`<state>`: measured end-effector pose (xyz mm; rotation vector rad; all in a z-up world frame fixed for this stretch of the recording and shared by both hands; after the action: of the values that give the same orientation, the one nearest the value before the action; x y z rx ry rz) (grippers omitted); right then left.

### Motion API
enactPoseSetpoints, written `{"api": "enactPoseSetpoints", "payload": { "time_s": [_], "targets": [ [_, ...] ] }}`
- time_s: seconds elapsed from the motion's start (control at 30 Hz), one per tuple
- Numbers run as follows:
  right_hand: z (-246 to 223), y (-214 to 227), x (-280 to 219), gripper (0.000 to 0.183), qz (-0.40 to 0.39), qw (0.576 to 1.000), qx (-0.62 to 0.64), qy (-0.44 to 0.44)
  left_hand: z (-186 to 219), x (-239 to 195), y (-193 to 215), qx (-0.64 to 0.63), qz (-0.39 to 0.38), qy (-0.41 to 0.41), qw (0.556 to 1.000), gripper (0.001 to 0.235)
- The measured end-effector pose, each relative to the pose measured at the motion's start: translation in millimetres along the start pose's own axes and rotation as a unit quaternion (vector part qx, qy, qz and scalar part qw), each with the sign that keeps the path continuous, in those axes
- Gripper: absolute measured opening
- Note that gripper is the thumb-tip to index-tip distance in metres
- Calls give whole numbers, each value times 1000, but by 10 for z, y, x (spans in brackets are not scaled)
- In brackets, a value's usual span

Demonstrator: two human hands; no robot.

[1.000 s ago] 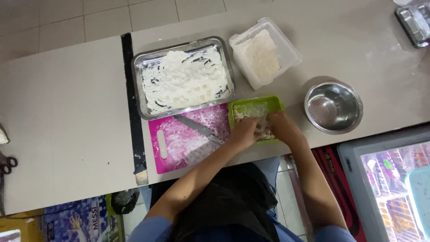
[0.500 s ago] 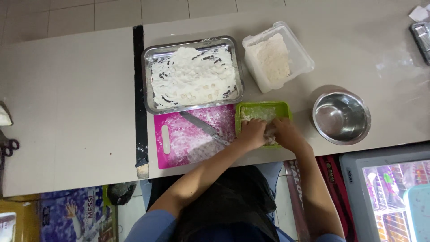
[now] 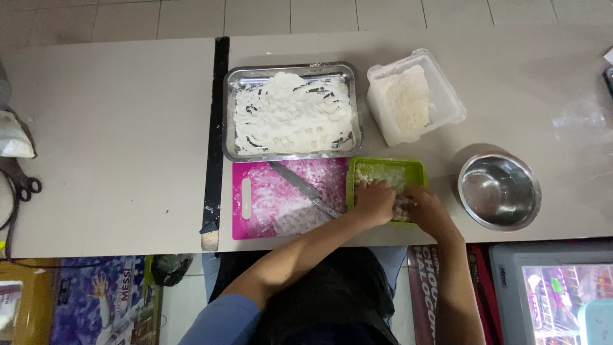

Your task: Coating small pieces of dough with flour on a kitchen counter.

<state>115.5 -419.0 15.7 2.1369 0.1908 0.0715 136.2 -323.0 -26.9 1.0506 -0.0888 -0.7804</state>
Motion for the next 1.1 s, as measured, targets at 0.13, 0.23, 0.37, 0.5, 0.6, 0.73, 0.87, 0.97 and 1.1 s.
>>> {"api": "enactPoseSetpoints", "payload": {
  "time_s": [0.13,0.23,0.37,0.5,0.6,0.73,0.87,0.97,1.1],
  "targets": [
    [-11,74,-35,29,17,999,-10,-35,30,21,-17,9,-8,-19,1000,25],
    [-30,121,-38,29,48,999,-16,-8,-6,141,-129,-5,26,-56,998,23],
    [145,50,-80,36,14,996,19,-81,-124,449,-451,-36,12,-107,994,20],
    [266,14,-91,37,-7,983,120,-138,-18,314,-220,-107,-80,-97,986,26],
    [315,12,-63,40,38,976,204,-72,-44,407,-277,-123,-106,-78,984,31],
    [173,70,-35,34,47,975,214,-46,-230,595,-632,-67,-84,-83,991,21],
    [-11,257,-57,21,81,985,124,-88,-251,556,-522,-156,-53,-82,983,10],
    [-58,320,-48,18,99,980,139,-106,-155,337,-248,-220,-38,-85,971,13],
    [-179,463,-30,18,134,964,196,-122,-109,156,74,-303,58,-125,943,29]
  ]
}}
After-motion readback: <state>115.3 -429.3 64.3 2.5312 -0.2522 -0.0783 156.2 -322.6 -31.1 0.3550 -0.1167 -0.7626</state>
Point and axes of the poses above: each hand's wrist, its own x-axis towards the middle knuckle, its own y-axis out of the back of the hand, z = x × y, the point moved 10 cm from there along x, towards the middle knuckle, and after that the axes turned 1 degree about z, right-handed, at the moved point
